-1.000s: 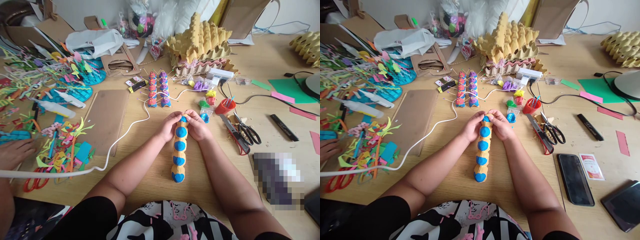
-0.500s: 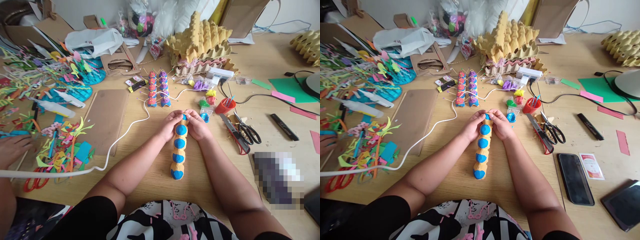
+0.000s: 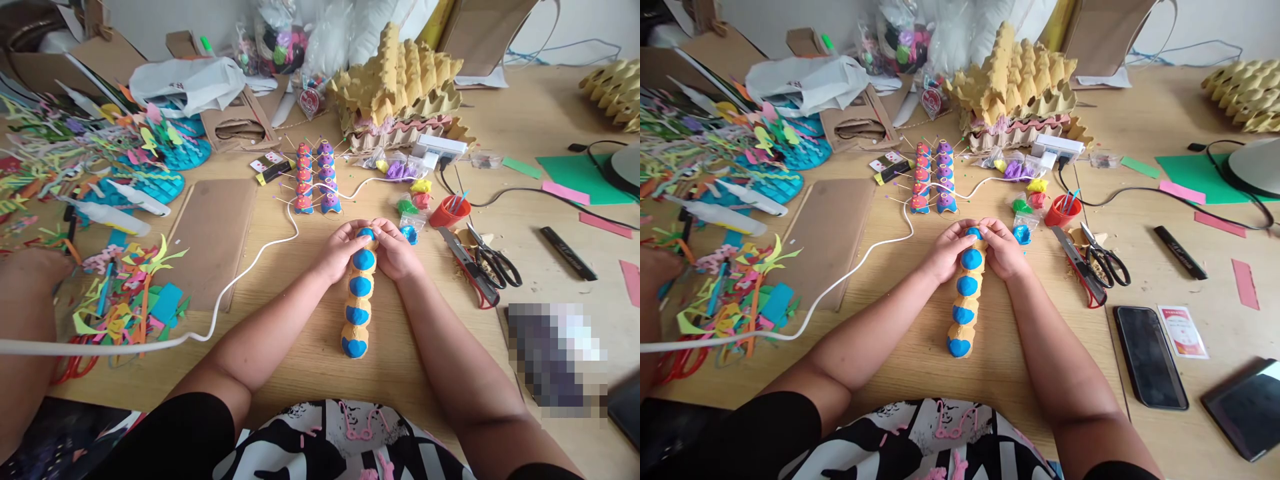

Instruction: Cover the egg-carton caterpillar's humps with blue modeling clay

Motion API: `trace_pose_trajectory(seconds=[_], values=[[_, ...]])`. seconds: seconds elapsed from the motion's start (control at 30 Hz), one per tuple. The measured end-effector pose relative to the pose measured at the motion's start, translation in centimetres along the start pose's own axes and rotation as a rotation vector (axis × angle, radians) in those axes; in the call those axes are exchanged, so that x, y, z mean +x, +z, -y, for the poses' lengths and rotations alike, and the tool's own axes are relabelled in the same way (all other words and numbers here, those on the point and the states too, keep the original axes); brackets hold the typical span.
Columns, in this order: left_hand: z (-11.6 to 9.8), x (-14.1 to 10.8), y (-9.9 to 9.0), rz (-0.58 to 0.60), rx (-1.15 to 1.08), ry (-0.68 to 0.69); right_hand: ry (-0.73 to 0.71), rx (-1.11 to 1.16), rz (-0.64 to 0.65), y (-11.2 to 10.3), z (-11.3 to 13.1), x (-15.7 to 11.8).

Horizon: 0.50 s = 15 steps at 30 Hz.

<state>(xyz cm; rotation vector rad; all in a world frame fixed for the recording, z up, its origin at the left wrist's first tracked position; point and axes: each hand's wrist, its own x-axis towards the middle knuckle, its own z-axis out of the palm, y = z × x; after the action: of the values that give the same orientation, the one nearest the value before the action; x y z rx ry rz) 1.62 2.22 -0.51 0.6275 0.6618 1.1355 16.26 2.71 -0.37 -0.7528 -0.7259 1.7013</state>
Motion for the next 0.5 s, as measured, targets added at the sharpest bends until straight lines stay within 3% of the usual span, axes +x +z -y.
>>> trace_pose_trajectory(seconds=[0.27,0.5], values=[[0.61,0.21,-0.54,0.022,0.086,0.107,0.005,0.010,0.002,-0.25,0.06,0.09],[-0.29,-0.29,0.06,0.042,-0.021,-0.006,0.023,0.022,0.001,-0.06,0.23,-0.05]])
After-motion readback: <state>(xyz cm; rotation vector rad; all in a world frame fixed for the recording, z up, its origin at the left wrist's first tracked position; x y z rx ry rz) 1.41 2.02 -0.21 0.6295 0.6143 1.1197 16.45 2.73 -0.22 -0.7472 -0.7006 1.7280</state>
